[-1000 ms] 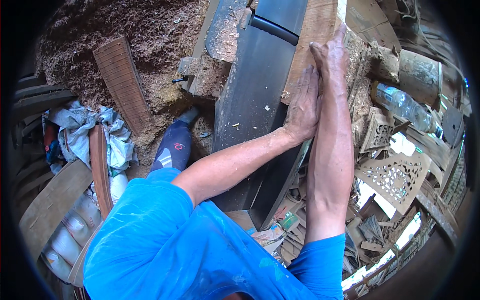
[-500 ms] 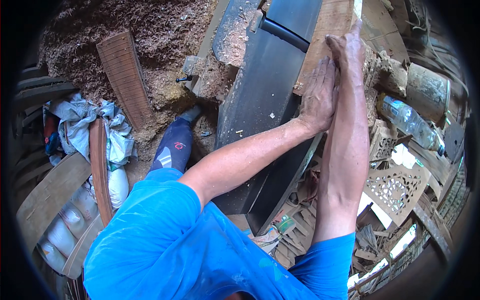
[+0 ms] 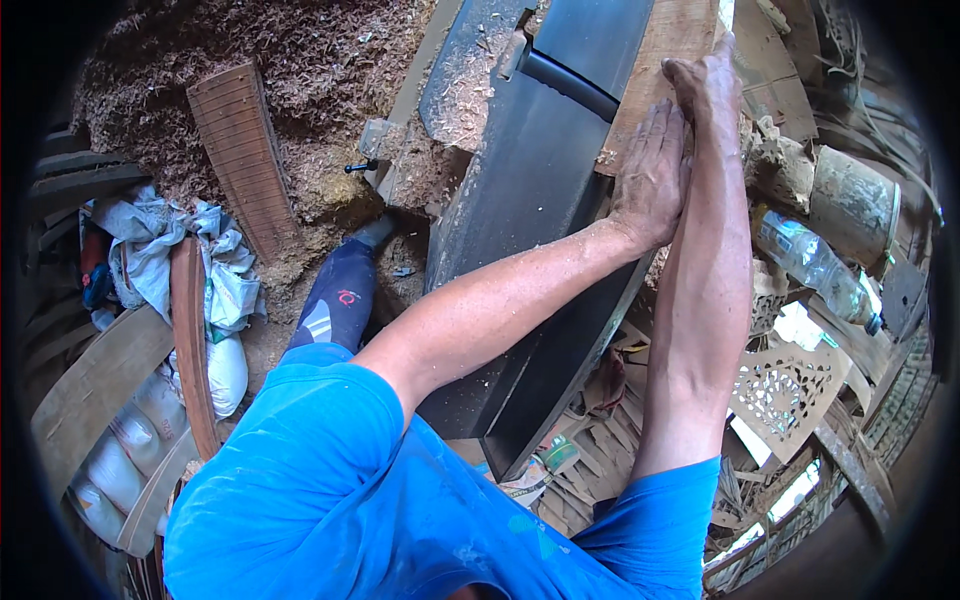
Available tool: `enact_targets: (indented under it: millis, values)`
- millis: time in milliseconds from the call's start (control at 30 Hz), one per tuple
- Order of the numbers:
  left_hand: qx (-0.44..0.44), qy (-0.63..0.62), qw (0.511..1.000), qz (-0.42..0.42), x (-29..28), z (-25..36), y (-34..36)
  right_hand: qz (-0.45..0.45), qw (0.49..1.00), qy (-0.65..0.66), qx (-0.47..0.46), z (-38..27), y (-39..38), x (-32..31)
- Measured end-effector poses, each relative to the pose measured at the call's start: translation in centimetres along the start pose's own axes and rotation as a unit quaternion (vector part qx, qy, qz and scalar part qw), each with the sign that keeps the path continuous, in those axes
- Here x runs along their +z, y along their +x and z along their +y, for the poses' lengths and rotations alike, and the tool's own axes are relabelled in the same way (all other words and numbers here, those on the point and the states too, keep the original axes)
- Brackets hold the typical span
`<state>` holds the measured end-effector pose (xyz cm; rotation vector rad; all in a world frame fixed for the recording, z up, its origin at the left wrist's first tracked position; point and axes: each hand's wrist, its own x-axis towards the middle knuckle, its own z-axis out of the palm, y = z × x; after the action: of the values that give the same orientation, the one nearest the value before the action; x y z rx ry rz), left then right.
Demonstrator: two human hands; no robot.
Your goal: The person pushes a wooden plank across a jointer machine multiple times to flatten different sides, occasionally flipping or rotating the wood between passes.
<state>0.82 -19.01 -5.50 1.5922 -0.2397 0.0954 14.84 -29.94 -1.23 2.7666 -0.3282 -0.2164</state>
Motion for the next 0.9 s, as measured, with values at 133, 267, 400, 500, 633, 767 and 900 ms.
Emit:
enact_targets:
  millis: [133,267,400,500,633,767,900]
  values:
    - [0.006,-0.002,1.000,-0.002,0.6,-0.6,1.1,0.004,0.999,0.017,0.029,0.6,1.8,1.0]
    - [0.004,0.000,1.000,0.005,0.8,-0.8,2.4,-0.026,0.998,0.029,0.042,-0.8,2.9,-1.1]
    - [0.006,0.014,1.000,0.005,1.2,-1.0,3.5,-0.025,0.989,0.097,0.111,-1.2,3.8,-1.4]
    - [0.002,0.010,1.000,0.001,1.5,-1.0,4.1,-0.032,0.983,0.109,0.142,-1.1,4.6,-2.1]
    - [-0.003,-0.005,1.000,-0.002,1.6,-1.2,4.7,-0.048,0.979,0.093,0.174,-1.7,6.0,-2.7]
    - [0.002,0.013,1.000,0.007,1.5,-1.6,5.4,-0.036,0.999,-0.020,0.019,-1.8,4.9,-2.4]
    - [0.007,-0.017,1.000,0.000,2.1,-1.0,5.3,0.024,0.978,0.160,0.129,0.2,5.9,-0.4]
